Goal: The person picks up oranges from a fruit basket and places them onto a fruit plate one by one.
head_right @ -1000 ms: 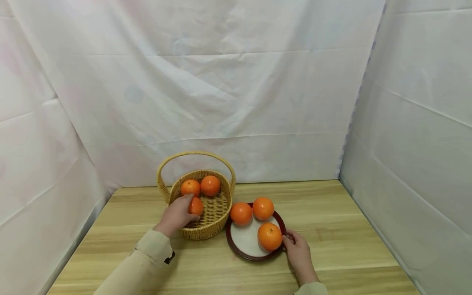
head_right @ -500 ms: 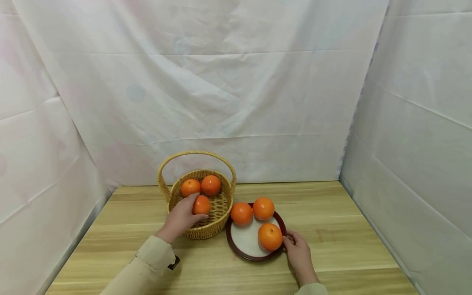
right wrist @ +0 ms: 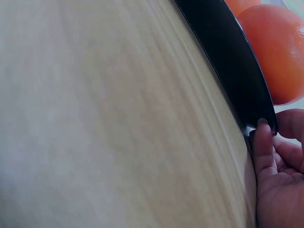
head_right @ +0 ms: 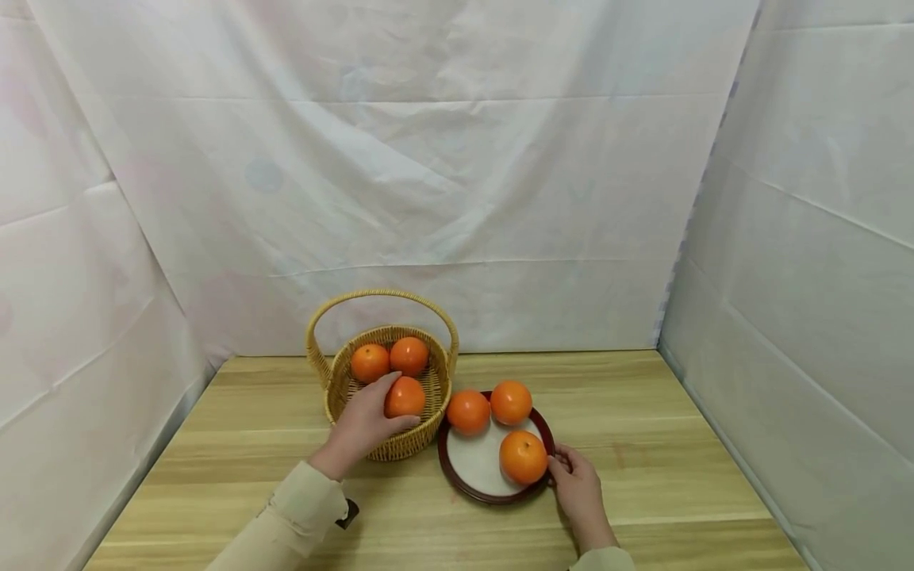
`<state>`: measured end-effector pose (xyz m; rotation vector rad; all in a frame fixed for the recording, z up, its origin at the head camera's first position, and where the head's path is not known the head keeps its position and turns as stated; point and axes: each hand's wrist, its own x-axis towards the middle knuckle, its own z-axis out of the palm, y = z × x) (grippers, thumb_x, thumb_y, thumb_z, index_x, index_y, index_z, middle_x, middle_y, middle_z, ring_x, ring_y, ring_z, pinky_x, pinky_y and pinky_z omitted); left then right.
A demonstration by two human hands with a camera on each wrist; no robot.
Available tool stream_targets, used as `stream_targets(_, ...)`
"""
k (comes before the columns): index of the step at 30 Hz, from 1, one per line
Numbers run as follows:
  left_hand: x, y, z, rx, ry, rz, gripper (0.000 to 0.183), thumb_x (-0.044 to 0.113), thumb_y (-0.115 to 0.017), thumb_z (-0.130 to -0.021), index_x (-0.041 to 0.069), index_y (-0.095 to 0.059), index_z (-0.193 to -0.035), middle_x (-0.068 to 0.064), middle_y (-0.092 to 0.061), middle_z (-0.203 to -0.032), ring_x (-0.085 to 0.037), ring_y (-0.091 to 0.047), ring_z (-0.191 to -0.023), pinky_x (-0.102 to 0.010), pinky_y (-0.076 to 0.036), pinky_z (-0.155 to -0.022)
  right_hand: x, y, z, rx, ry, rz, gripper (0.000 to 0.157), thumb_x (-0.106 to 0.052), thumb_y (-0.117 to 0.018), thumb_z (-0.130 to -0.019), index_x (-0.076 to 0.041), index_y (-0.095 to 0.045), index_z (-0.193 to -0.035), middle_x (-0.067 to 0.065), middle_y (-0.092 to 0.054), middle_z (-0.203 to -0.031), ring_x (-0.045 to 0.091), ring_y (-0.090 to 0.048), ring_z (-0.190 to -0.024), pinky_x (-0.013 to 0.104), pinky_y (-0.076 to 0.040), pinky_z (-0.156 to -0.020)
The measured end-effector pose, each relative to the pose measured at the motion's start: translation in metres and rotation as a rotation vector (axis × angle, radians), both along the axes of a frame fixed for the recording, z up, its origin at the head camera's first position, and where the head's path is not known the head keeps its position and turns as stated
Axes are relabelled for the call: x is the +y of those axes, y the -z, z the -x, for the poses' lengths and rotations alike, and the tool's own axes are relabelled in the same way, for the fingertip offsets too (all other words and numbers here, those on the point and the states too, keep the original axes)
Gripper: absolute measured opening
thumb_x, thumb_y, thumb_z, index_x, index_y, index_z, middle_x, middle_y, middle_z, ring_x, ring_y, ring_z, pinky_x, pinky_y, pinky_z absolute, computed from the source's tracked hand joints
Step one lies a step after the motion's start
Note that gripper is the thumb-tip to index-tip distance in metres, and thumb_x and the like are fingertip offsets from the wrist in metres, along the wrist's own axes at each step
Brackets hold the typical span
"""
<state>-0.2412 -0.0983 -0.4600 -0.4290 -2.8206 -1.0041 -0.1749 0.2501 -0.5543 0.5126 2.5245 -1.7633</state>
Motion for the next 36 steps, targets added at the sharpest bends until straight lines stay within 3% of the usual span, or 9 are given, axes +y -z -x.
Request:
stream_targets(7, 0.007, -0.007, -0.004, -0.024, 0.019, -0.111, 0.084, 0.046, -0.086, -0.077, 0.008, -0.053, -0.145, -0.011, -0.063, -0.138, -0.032, -0.062, -0.122, -0.052, -0.050, -0.101, 0.000, -0.002, 0.000, 0.001, 0.004, -0.007, 0.042, -0.016, -0.050, -0.106, 0.004, -0.050, -0.143, 0.023, -0.059, -0.131, 0.015, -0.061, -0.104, 0.019, -0.054, -0.077)
stream_targets(25, 0.026, -0.011, -0.013, -0.002, 0.069, -0.175, 0.076, 0.047, -0.085, -0.078, 0.015, -0.056, -0.141, -0.005, -0.066, -0.132, -0.024, -0.065, -0.114, -0.047, -0.052, -0.096, 0.000, -0.002, 0.000, 0.008, -0.002, -0.008, 0.041, -0.015, -0.051, -0.105, 0.005, -0.051, -0.142, 0.023, -0.060, -0.129, 0.015, -0.061, -0.103, 0.020, -0.054, -0.077)
stream_targets(36, 0.038, -0.009, -0.019, -0.014, 0.130, -0.180, 0.080, 0.049, -0.084, -0.079, 0.010, -0.054, -0.143, -0.007, -0.063, -0.136, -0.026, -0.062, -0.120, -0.049, -0.049, -0.101, 0.000, 0.001, 0.000, 0.014, -0.005, -0.001, 0.040, -0.014, -0.050, -0.105, 0.004, -0.052, -0.141, 0.023, -0.062, -0.128, 0.017, -0.062, -0.102, 0.020, -0.054, -0.076)
